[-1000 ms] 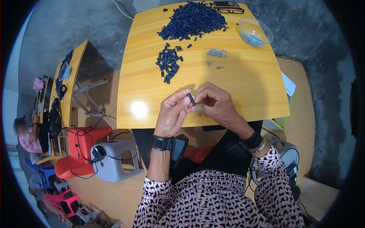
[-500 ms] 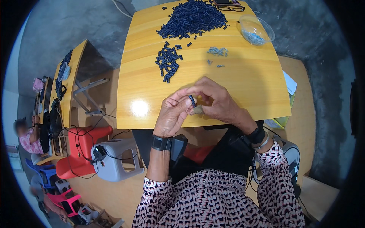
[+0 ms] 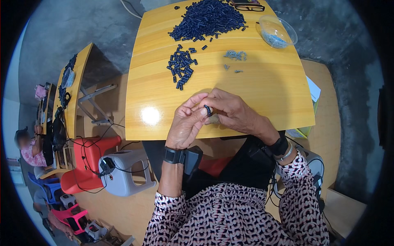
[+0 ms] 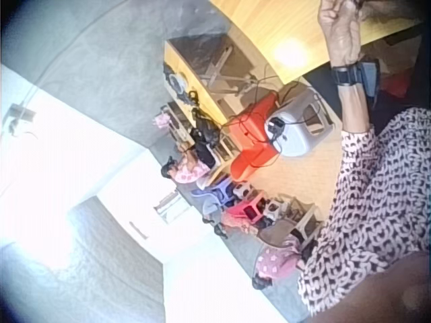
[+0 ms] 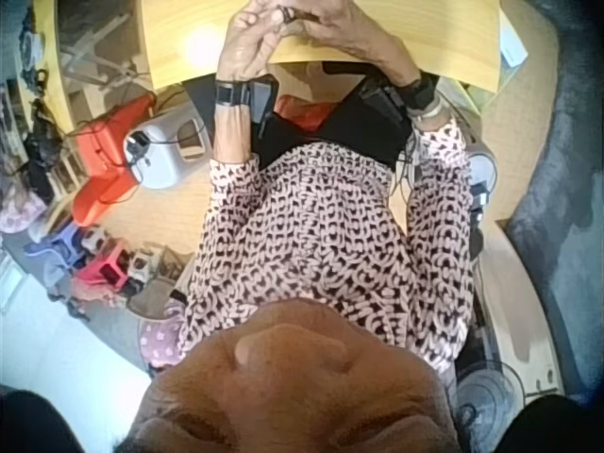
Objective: Assembling small blue plastic tubes with grey caps on a wooden table.
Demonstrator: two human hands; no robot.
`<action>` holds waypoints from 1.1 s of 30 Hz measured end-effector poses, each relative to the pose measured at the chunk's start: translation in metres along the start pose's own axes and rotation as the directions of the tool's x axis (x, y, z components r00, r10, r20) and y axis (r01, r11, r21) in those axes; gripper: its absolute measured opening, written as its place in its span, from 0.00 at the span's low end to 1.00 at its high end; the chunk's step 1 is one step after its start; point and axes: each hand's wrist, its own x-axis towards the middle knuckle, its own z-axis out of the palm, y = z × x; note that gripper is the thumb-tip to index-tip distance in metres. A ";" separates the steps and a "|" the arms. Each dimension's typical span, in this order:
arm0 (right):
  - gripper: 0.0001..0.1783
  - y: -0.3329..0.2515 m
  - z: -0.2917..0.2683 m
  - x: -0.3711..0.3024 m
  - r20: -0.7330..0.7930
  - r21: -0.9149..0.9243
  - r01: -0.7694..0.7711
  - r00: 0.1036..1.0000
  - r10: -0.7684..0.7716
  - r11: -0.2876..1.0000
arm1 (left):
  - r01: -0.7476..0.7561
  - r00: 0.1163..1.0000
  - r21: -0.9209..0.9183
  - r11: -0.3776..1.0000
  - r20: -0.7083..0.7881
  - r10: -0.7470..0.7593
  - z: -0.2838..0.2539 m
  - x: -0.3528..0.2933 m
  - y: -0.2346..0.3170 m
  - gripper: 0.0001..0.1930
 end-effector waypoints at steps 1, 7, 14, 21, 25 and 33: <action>0.19 0.000 0.000 0.000 -0.003 0.004 -0.002 1.000 0.002 1.000 | 0.000 1.000 0.000 1.000 0.000 0.000 0.000 0.000 0.000 0.19; 0.17 -0.002 0.001 0.000 -0.029 0.041 -0.025 0.999 0.026 0.999 | 0.005 0.997 -0.078 0.997 0.079 0.001 -0.003 0.000 0.002 0.19; 0.14 -0.003 -0.003 0.002 -0.016 0.009 -0.059 0.998 0.060 0.998 | 0.006 0.997 -0.078 0.997 0.079 0.000 -0.002 0.000 0.001 0.21; 0.11 0.001 0.000 0.002 -0.083 -0.008 -0.082 0.993 0.081 0.997 | -0.053 0.993 -0.039 0.998 0.108 0.057 -0.002 0.001 -0.003 0.29; 0.12 -0.004 0.002 0.003 -0.166 0.004 -0.123 0.979 0.122 0.992 | -0.073 0.989 0.020 0.997 0.128 0.070 0.002 0.001 -0.001 0.33; 0.16 -0.001 0.014 0.001 -0.279 0.017 -0.126 0.952 0.126 0.992 | -0.092 0.988 0.088 0.992 0.134 0.079 0.007 0.001 -0.002 0.35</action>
